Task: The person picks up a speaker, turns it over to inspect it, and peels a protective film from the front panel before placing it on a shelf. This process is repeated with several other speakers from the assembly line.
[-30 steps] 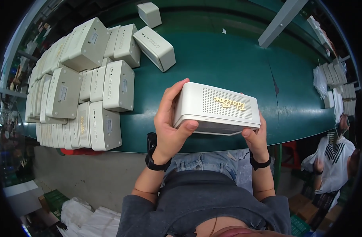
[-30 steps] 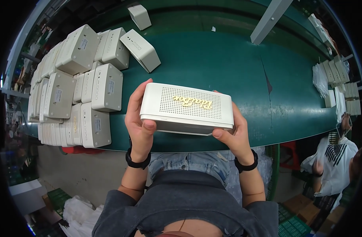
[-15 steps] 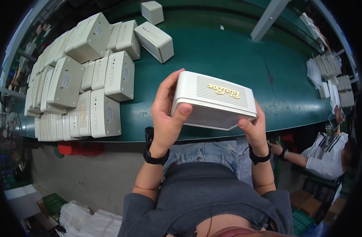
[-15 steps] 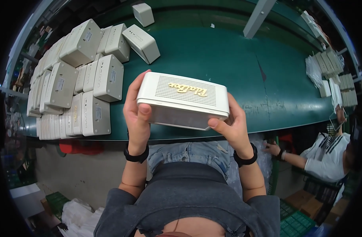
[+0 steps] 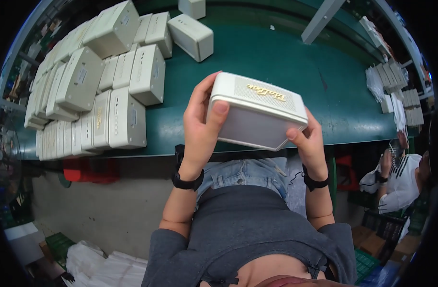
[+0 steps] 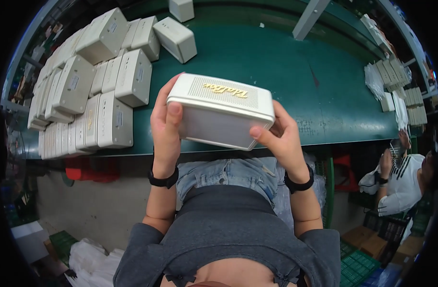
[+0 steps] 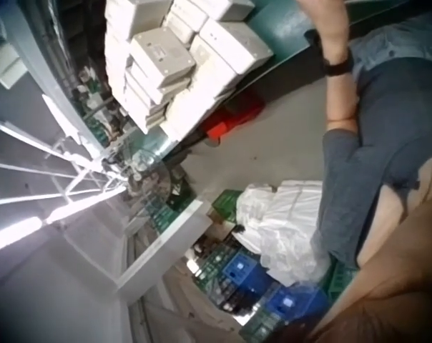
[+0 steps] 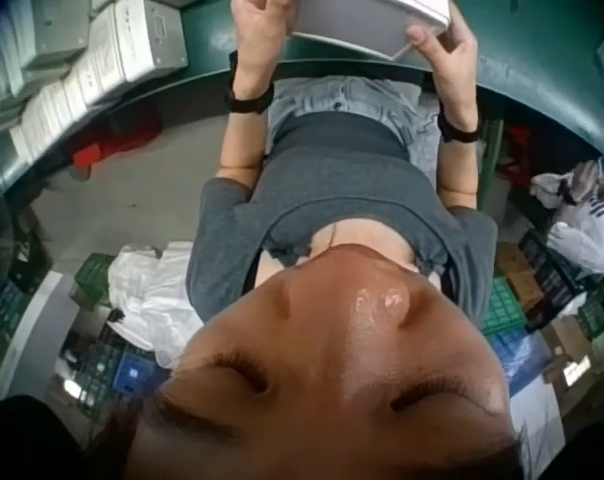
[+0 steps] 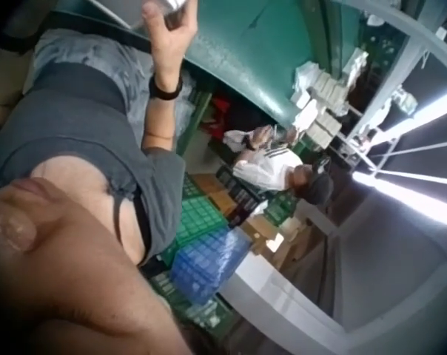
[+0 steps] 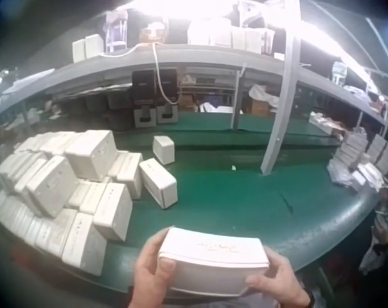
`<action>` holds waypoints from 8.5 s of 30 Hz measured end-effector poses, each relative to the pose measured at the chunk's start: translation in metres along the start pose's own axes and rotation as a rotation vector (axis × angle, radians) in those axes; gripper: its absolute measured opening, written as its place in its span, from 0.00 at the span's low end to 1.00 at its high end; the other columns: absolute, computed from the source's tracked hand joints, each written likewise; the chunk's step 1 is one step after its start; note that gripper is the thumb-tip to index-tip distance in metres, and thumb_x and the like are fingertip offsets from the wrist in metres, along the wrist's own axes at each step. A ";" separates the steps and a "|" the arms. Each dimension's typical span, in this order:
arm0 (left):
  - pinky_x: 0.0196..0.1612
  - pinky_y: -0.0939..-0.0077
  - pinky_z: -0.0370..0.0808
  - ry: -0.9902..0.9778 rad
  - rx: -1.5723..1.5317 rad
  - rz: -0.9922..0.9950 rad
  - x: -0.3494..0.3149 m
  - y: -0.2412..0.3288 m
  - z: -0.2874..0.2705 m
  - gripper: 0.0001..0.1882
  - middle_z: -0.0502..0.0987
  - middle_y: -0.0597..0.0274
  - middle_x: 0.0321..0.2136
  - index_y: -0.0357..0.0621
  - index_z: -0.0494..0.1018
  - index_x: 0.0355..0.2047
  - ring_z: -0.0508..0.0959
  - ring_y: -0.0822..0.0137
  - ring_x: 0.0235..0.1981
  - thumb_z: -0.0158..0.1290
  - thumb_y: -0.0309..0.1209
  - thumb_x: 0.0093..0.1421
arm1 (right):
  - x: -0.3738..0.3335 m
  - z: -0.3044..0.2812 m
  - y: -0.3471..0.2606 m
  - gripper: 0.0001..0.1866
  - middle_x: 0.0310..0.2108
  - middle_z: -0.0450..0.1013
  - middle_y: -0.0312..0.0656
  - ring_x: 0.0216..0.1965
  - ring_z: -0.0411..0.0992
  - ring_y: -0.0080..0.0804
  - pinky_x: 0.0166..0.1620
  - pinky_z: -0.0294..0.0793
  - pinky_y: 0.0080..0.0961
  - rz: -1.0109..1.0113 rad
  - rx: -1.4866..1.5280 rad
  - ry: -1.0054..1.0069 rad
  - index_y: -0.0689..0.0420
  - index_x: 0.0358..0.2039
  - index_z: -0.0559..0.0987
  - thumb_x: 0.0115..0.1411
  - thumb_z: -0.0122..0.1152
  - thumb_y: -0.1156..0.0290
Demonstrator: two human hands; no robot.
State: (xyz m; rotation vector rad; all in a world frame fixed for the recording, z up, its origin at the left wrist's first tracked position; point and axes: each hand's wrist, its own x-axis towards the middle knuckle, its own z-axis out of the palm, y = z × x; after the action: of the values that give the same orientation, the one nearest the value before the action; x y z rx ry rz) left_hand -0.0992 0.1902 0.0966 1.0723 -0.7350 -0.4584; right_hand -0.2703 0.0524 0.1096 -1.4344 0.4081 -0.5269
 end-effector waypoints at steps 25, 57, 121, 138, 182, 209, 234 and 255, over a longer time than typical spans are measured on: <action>0.52 0.72 0.69 -0.167 0.203 -0.093 0.008 -0.013 -0.031 0.26 0.72 0.56 0.46 0.34 0.64 0.53 0.74 0.67 0.46 0.36 0.45 0.69 | 0.005 -0.013 -0.023 0.32 0.37 0.74 0.47 0.35 0.74 0.28 0.38 0.73 0.17 -0.171 0.046 0.174 0.71 0.48 0.71 0.58 0.58 0.51; 0.54 0.67 0.66 -0.406 0.310 -0.192 -0.026 -0.014 -0.012 0.36 0.64 0.50 0.56 0.36 0.56 0.60 0.68 0.62 0.53 0.39 0.54 0.64 | -0.024 -0.048 0.032 0.29 0.43 0.73 0.45 0.41 0.73 0.26 0.45 0.72 0.21 -0.026 0.138 0.262 0.70 0.49 0.69 0.60 0.56 0.55; 0.59 0.60 0.58 -0.243 0.505 0.050 0.047 -0.018 -0.019 0.59 0.56 0.45 0.57 0.40 0.54 0.61 0.60 0.51 0.58 0.69 0.50 0.31 | 0.063 -0.027 0.059 0.25 0.50 0.70 0.48 0.48 0.72 0.36 0.47 0.78 0.30 0.578 1.103 -0.088 0.64 0.56 0.64 0.69 0.32 0.56; 0.56 0.62 0.63 0.002 0.325 -0.198 0.048 -0.016 0.016 0.50 0.60 0.44 0.54 0.38 0.56 0.59 0.64 0.52 0.55 0.64 0.47 0.38 | 0.049 -0.034 0.012 0.29 0.57 0.63 0.50 0.59 0.61 0.44 0.60 0.58 0.38 -0.471 -0.500 0.049 0.62 0.55 0.67 0.53 0.63 0.69; 0.57 0.56 0.65 -0.342 0.584 0.444 0.028 -0.053 0.013 0.34 0.60 0.52 0.57 0.48 0.58 0.57 0.64 0.47 0.56 0.60 0.32 0.51 | -0.049 -0.143 -0.029 0.46 0.61 0.52 0.58 0.54 0.65 0.52 0.57 0.64 0.45 -0.272 0.394 0.668 0.60 0.64 0.45 0.54 0.57 0.52; 0.62 0.55 0.56 -0.188 1.173 -0.019 -0.009 -0.071 -0.032 0.23 0.66 0.50 0.55 0.37 0.69 0.50 0.64 0.53 0.59 0.57 0.29 0.53 | 0.254 -0.223 0.018 0.28 0.56 0.64 0.48 0.59 0.61 0.39 0.58 0.60 0.31 -0.517 -1.056 0.335 0.58 0.57 0.65 0.58 0.60 0.66; 0.62 0.57 0.57 -0.141 1.039 -0.037 -0.006 -0.067 -0.037 0.24 0.64 0.45 0.54 0.35 0.65 0.50 0.64 0.48 0.57 0.55 0.32 0.55 | 0.196 -0.129 -0.012 0.29 0.54 0.66 0.44 0.53 0.66 0.31 0.56 0.64 0.29 -0.315 0.035 0.302 0.63 0.59 0.63 0.59 0.59 0.71; 0.57 0.69 0.62 0.452 -0.335 -0.294 0.020 -0.046 0.038 0.38 0.62 0.55 0.56 0.42 0.53 0.61 0.65 0.62 0.56 0.23 0.61 0.64 | 0.042 0.023 -0.013 0.30 0.49 0.64 0.53 0.45 0.70 0.41 0.44 0.72 0.29 -0.489 -0.571 -0.020 0.57 0.53 0.72 0.47 0.69 0.72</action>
State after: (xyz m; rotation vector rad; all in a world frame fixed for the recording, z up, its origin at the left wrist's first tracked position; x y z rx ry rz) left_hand -0.1130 0.1348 0.0719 0.9216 -0.0925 -0.5423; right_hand -0.2244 0.0469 0.1269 -2.1106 0.1898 -0.8296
